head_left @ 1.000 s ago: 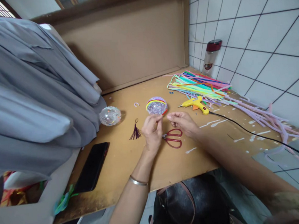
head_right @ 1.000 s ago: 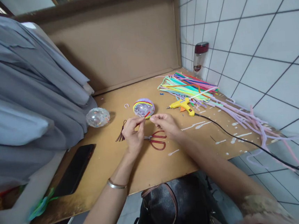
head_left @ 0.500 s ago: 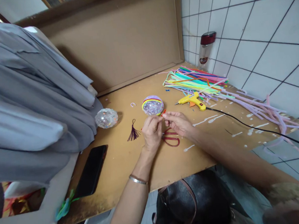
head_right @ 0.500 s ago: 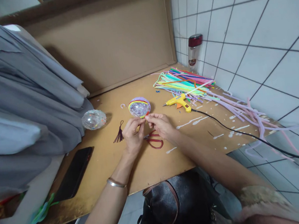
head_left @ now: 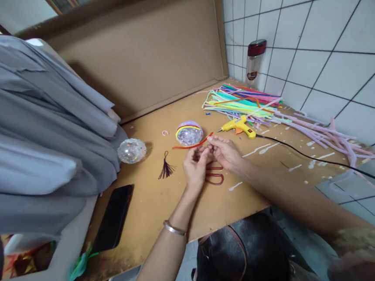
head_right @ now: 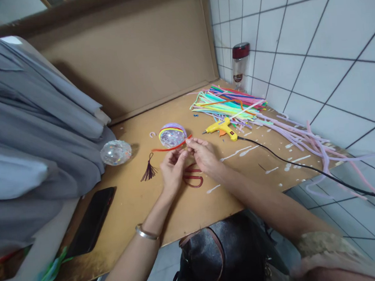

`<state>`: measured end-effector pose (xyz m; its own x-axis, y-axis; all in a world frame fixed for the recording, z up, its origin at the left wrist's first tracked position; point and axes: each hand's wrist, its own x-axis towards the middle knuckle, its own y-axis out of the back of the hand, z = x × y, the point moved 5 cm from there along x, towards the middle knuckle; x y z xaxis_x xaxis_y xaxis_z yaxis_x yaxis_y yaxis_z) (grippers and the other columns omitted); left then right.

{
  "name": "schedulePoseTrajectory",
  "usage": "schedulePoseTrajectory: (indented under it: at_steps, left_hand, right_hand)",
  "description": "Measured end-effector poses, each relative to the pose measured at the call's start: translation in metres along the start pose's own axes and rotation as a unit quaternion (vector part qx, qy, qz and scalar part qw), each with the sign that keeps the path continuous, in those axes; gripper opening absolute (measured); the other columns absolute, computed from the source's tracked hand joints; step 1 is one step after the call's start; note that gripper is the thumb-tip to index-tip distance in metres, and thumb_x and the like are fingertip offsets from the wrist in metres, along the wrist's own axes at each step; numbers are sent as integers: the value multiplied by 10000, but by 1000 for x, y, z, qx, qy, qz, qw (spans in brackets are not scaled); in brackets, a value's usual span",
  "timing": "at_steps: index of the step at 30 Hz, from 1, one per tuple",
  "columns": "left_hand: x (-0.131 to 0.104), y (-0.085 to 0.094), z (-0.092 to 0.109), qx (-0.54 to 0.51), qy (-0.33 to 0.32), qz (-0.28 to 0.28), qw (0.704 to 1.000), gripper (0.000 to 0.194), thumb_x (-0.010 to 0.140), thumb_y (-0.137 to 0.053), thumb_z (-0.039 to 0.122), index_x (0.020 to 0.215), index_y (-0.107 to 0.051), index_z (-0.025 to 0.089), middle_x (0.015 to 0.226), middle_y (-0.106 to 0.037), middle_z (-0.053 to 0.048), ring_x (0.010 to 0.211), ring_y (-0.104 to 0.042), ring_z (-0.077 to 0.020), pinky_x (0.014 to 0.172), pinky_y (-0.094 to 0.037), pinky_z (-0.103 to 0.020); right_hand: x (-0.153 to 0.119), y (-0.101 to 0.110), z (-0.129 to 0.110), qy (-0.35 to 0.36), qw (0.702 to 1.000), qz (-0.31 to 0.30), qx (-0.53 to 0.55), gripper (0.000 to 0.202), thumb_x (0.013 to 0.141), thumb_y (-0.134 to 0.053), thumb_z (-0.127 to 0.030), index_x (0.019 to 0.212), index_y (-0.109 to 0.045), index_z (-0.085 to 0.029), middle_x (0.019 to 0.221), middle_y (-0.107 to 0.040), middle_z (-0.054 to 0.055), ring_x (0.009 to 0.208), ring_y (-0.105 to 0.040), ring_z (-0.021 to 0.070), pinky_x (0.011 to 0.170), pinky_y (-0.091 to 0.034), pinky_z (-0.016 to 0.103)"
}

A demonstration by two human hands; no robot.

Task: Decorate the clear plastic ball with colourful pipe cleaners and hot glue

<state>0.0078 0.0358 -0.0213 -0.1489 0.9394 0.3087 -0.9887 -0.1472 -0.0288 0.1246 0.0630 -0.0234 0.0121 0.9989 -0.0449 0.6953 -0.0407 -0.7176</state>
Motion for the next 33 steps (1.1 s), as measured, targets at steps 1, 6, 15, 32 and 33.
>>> schedulePoseTrajectory:
  at_steps: [1,6,15,32,33]
  left_hand:
    - [2,1,-1,-37,13,16,999,325,731,-824,422,930,-776,169,904,-794,-68,809,-723,-170,819,-570,-305]
    - [7,5,-3,-123,32,78,989,347,630,-889,426,842,-790,169,786,-777,-39,710,-691,-142,774,-563,-293]
    - [10,6,3,-79,-9,125,989,353,683,-830,477,814,-754,158,734,-733,-25,681,-657,-131,727,-544,-271]
    - [87,14,32,279,-142,13,950,113,730,-748,280,774,-691,193,1358,-628,-116,1378,-498,-310,1223,-321,-498]
    - [87,13,27,280,-144,7,949,116,730,-752,280,777,-690,194,1349,-632,-117,1386,-489,-313,1225,-318,-500]
  right_hand:
    - [-1,-1,1,0,1000,-4,-5,384,477,-951,-344,645,-639,-195,597,-572,-62,594,-467,73,575,-375,228]
    - [-5,-8,4,-18,999,-33,-30,358,485,-931,-362,589,-639,-181,560,-555,-55,573,-434,67,564,-339,235]
    - [-7,-11,8,-28,999,-40,-21,353,480,-921,-372,632,-666,-182,578,-581,-48,567,-449,69,563,-346,234]
    - [102,-7,-19,56,988,26,-142,143,849,-605,-280,781,-711,-210,830,-754,12,911,-681,150,934,-499,314]
    - [104,-7,-13,43,989,7,-141,152,856,-608,-286,778,-714,-210,833,-758,15,916,-686,153,949,-499,319]
